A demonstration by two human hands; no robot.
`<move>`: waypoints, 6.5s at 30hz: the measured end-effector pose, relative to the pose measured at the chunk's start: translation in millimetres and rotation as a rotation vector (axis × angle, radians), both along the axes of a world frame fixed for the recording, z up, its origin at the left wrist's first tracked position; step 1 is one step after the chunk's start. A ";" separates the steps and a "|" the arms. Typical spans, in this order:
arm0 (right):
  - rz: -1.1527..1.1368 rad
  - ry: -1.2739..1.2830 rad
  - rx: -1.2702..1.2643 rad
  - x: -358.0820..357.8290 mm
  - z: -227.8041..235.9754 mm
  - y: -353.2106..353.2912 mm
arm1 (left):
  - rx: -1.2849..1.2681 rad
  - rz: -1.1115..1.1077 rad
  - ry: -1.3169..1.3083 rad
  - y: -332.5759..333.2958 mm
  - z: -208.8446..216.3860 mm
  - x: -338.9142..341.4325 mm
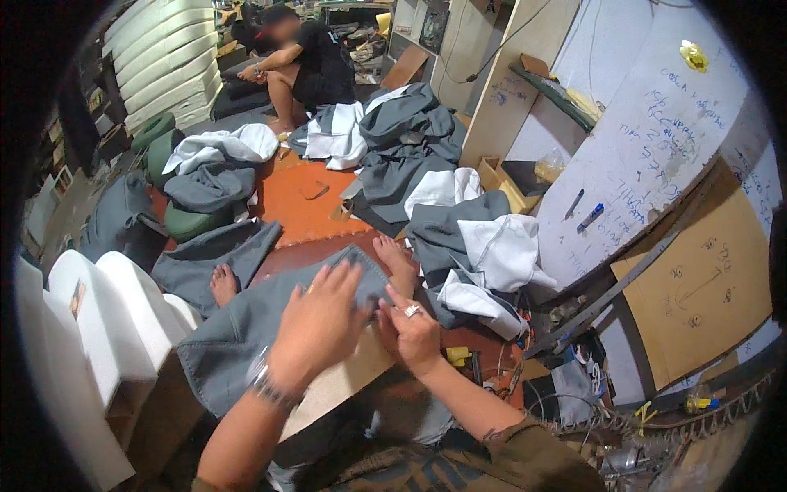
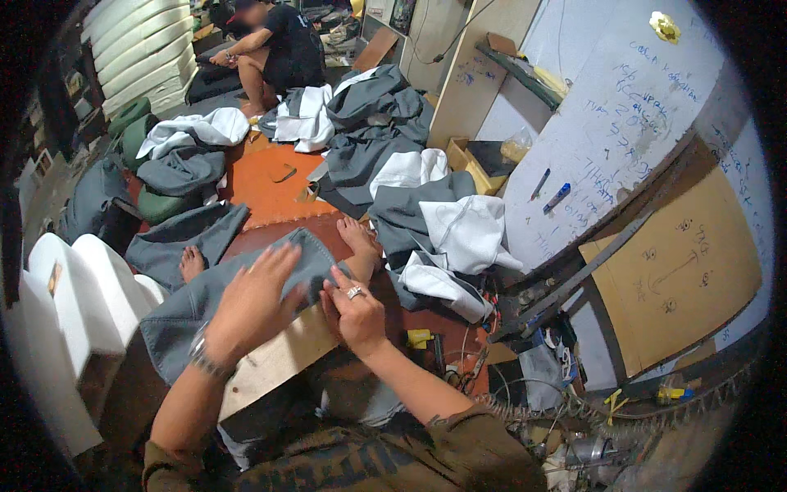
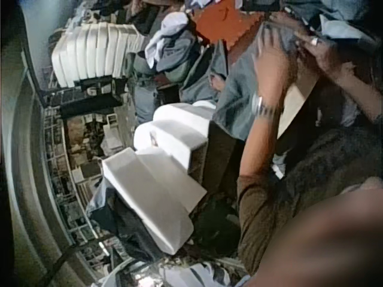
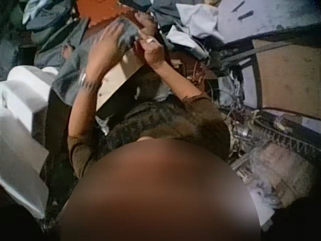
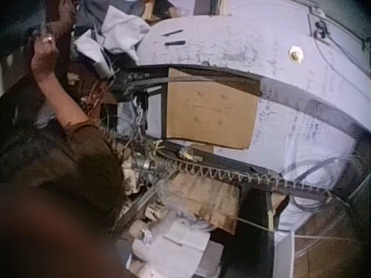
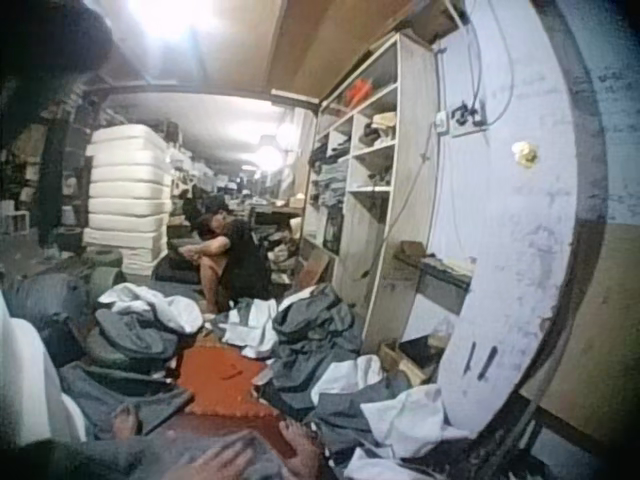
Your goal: The person sits on the floor and assembles a cushion by wrapping gray fabric around a rectangular foam block. They use a staple gun to secure the fabric to the wooden base of the foam, folding the edges neatly before stapling. The person handles multiple foam blocks and fabric pieces, working one at a time.
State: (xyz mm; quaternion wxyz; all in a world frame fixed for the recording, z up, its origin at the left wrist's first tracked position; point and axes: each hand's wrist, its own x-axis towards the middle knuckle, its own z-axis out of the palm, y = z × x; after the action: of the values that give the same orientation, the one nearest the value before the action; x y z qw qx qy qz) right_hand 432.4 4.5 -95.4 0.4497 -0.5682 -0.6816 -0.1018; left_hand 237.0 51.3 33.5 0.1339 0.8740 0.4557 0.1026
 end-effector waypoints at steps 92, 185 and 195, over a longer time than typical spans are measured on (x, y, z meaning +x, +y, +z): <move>0.205 0.150 -0.330 9.9 -4.9 -13.6 | -0.142 1.169 -0.839 -116.8 -73.2 -220.8; 0.124 -0.043 -0.311 49.0 21.9 7.9 | -0.203 0.152 -0.378 118.2 -96.7 57.2; 0.127 -0.062 -0.156 47.5 18.2 2.6 | -0.218 0.153 -0.389 116.3 -91.9 54.5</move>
State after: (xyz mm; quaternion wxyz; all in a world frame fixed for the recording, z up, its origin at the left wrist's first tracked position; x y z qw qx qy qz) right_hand 479.9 7.1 -77.1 0.3883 -0.5536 -0.7358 -0.0373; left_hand 291.5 167.6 -58.4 0.3048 0.7811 0.4945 0.2289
